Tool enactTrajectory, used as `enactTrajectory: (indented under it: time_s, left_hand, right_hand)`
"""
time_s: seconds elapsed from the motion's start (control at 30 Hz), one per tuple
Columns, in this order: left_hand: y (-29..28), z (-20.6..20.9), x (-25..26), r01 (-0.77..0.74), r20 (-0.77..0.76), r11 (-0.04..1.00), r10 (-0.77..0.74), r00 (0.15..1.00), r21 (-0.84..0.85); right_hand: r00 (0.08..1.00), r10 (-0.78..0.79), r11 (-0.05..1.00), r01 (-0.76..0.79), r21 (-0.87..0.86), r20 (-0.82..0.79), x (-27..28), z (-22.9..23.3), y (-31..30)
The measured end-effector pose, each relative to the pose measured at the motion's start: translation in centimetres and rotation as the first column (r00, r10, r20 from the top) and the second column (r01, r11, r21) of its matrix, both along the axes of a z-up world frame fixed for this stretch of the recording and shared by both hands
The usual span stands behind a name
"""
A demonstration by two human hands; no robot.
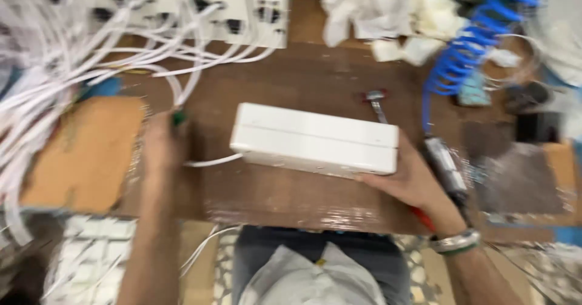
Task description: Assembling a white electrical distribution box using a pneumatic screwdriver and hammer.
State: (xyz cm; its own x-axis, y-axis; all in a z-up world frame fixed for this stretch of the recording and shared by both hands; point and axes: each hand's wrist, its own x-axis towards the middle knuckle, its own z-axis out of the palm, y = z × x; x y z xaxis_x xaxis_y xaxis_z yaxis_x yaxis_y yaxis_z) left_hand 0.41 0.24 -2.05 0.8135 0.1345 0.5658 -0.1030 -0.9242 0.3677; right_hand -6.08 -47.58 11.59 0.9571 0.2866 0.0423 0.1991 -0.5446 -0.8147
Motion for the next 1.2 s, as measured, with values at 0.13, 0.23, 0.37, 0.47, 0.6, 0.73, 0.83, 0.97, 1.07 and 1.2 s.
enactTrajectory:
  time_s: [0.13,0.23,0.37,0.47,0.6,0.73,0.83,0.97,1.07,1.2]
  left_hand:
    - [-2.3,2.6,-0.6,-0.054,0.059,0.998,0.056,0.997,-0.034]
    - [-3.7,5.8,-2.4,-0.058,0.105,0.995,0.066,0.992,-0.075]
    - [-5.0,9.3,-5.9,0.015,0.165,0.976,0.021,0.986,-0.217]
    - [-7.5,10.1,-8.8,0.069,0.097,0.958,-0.044,0.994,-0.277]
    - [-10.5,6.4,-10.5,0.083,-0.150,0.982,-0.109,0.983,-0.172]
    - [-11.5,4.2,-10.5,0.037,-0.293,0.998,-0.051,0.955,-0.050]
    - [-11.8,4.3,-10.0,0.066,-0.309,0.997,-0.048,0.950,0.048]
    - [-11.4,1.4,-8.3,0.108,-0.459,0.898,0.112,0.882,0.427]
    - [-11.4,1.7,-9.1,0.210,-0.551,0.950,-0.051,0.833,0.230]
    - [-14.5,9.0,-11.6,0.081,-0.688,0.972,-0.215,0.693,-0.222]
  right_hand:
    - [0.993,-0.117,0.993,0.117,0.030,0.007,-0.8,0.1,1.1]
    - [0.982,-0.186,0.982,0.186,-0.017,-0.030,-1.9,0.2,1.3]
    - [0.963,-0.270,0.960,0.269,-0.082,-0.004,-3.7,1.4,3.3]
    - [0.963,-0.266,0.963,0.267,-0.025,0.044,-4.2,-0.8,2.9]
    - [0.950,-0.306,0.948,0.310,-0.077,0.059,-3.5,-2.4,3.1]
    - [0.966,-0.258,0.966,0.258,0.008,0.018,-3.7,-3.1,3.1]
    - [0.976,-0.217,0.976,0.216,0.034,0.035,-3.7,-3.6,2.7]
    - [0.969,-0.247,0.945,0.244,0.217,-0.012,-4.3,-3.6,3.1]
    - [0.970,-0.222,0.965,0.233,0.120,-0.097,-4.7,-2.6,1.0]
    - [0.959,-0.234,0.962,0.203,-0.185,-0.163,-4.5,-0.2,-3.7]
